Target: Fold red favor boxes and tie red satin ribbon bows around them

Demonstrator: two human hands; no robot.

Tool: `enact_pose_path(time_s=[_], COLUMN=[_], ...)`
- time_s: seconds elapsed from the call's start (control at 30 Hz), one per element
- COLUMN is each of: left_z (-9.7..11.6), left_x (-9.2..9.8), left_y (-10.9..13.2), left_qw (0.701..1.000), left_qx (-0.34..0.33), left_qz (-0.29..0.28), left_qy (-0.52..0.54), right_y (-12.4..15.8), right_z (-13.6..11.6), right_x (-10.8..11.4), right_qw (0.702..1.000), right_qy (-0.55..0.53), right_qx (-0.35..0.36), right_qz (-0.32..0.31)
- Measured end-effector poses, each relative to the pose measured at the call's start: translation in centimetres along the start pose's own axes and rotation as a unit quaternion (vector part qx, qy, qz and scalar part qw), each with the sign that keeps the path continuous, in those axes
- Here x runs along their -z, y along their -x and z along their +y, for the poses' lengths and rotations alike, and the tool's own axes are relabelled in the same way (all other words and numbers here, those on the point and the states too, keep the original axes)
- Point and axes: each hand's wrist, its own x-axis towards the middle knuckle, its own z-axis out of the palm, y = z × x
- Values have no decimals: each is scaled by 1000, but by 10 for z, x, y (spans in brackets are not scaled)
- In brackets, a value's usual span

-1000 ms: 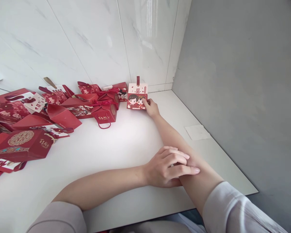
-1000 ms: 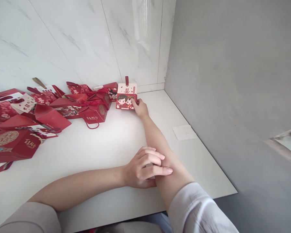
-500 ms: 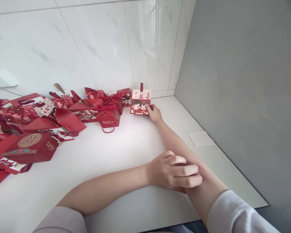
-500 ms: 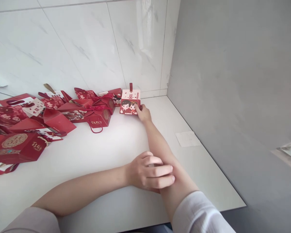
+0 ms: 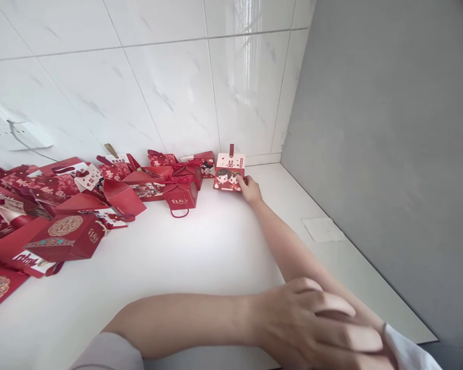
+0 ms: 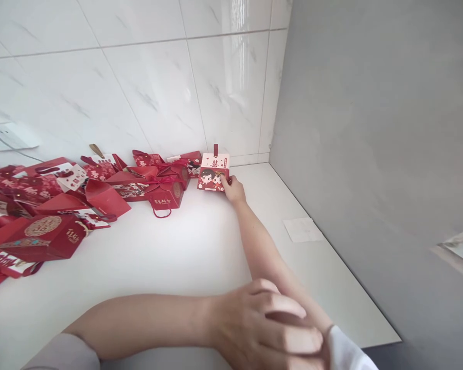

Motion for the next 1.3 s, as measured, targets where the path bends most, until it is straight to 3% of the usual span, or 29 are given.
enact_pose_path(time_s=[0.1, 0.2, 0.23, 0.3, 0.37, 0.43, 0.47, 0.67, 0.83, 0.9, 1.0, 1.1, 1.3], left_z=[-13, -49, -62, -87, -109, -126, -132, -148, -152, -155, -159, -160, -149], left_x=[-6, -7, -5, 3, 14, 21, 22, 7, 9, 12, 14, 18, 23], left_y=[7, 35, 48, 77, 105, 129, 140, 169, 177, 181, 186, 187, 181], left_qw=[998, 991, 983, 945, 882, 827, 815, 708, 642, 621, 586, 551, 530], left_qx=[45, 122, 175, 320, 465, 556, 576, 686, 727, 737, 747, 758, 759], left_qz=[-38, -48, -46, -28, 2, 49, 60, 138, 202, 224, 259, 263, 211], left_qy=[29, 16, -8, -56, -77, -63, -32, 98, 135, 143, 179, 229, 314], right_y=[1, 7, 10, 21, 35, 49, 55, 65, 72, 75, 73, 67, 62], right_z=[-2, -7, -8, -11, -12, -11, -9, -8, -18, -20, -18, -11, -4], right_x=[1, 4, 7, 14, 25, 36, 41, 44, 33, 32, 35, 38, 31], right_qw=[1000, 1000, 999, 997, 991, 982, 979, 978, 964, 969, 982, 985, 974], right_qy=[-4, -14, -19, -33, -52, -69, -75, -97, -135, -151, -163, -162, -182], right_qx=[-1, 3, 7, 21, 40, 51, 55, 80, 77, 66, 48, 22, 1], right_qz=[-6, -22, -32, -65, -119, -170, -180, -168, -216, -184, -89, -49, -134])
